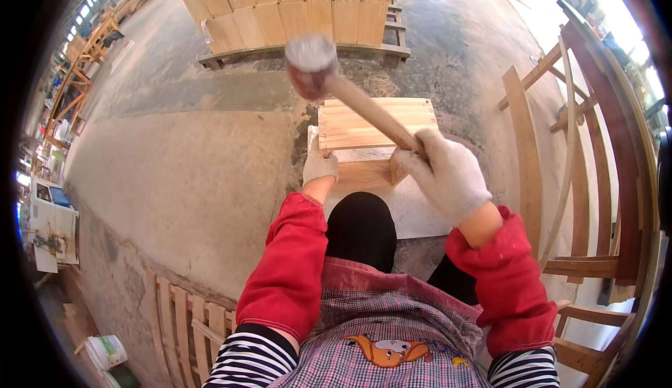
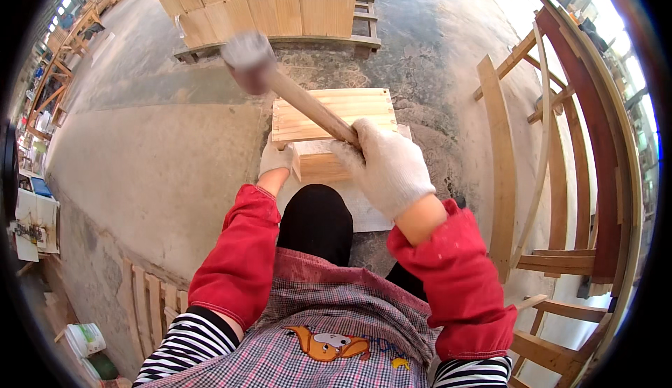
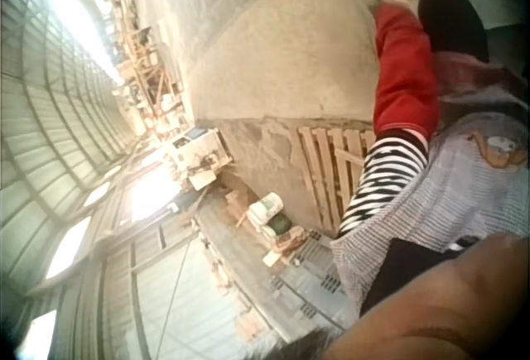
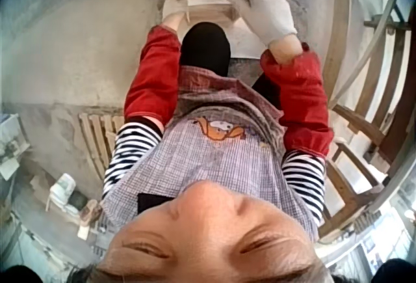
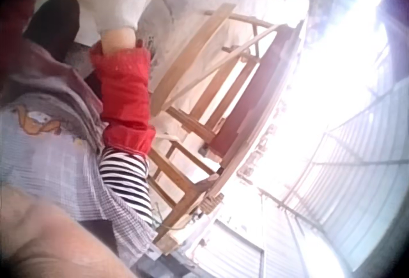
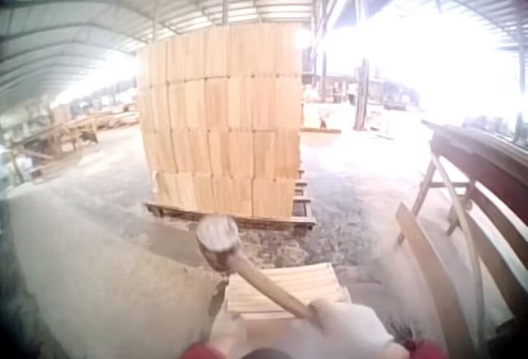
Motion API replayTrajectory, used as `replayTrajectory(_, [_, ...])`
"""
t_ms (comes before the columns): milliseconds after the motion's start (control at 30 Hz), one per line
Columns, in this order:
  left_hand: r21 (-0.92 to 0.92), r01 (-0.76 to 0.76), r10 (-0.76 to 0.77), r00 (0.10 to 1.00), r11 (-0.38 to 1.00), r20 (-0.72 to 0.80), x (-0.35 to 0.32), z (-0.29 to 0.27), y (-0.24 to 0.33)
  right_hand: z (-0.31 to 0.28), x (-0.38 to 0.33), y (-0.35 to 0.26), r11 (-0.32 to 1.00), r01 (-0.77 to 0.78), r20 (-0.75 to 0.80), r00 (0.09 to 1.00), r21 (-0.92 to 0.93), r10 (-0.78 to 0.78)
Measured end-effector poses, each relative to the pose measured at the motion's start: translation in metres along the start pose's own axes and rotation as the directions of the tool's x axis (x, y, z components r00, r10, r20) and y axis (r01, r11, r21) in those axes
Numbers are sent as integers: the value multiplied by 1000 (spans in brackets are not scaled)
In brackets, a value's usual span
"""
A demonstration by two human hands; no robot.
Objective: The person assembles a small wooden box by fitting the pieces together and tapping them with a mallet. They then use a hammer to drive nails into the joints to secure the structure.
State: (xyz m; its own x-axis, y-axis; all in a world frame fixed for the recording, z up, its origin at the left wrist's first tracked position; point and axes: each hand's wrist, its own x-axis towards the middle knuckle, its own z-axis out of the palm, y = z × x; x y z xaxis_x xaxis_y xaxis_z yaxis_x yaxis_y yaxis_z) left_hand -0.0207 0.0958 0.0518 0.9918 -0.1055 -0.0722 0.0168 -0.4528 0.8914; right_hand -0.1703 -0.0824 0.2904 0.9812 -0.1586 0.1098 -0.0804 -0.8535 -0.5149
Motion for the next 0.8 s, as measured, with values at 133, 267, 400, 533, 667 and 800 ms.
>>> replayTrajectory(133, [24, -29, 29, 1000, 999, -1, -3, 3, -2, 6, -29, -16, 953, 55, -148, 989, 298, -11])
replayTrajectory(267, [98, 19, -18, 1000, 995, -13, -1, 16, -5, 56, -40, 39, 998, -64, 79, 995, -17, 66])
replayTrajectory(400, [148, -3, 6, 1000, 989, -19, 10, 14, -31, 60, -24, 42, 983, -107, 227, 964, -148, 139])
replayTrajectory(533, [227, 25, -34, 999, 973, 34, 10, 9, -20, 68, -33, 55, 993, -97, 185, 977, -72, 109])
replayTrajectory(667, [109, -1, -13, 992, 994, 128, -6, -12, 6, 59, -51, 65, 953, -238, 191, 960, 186, 203])
replayTrajectory(800, [-2, -439, 439, 898, 898, 43, -2, -16, -2, 13, -90, 98, 897, -348, 105, 937, 271, 332])
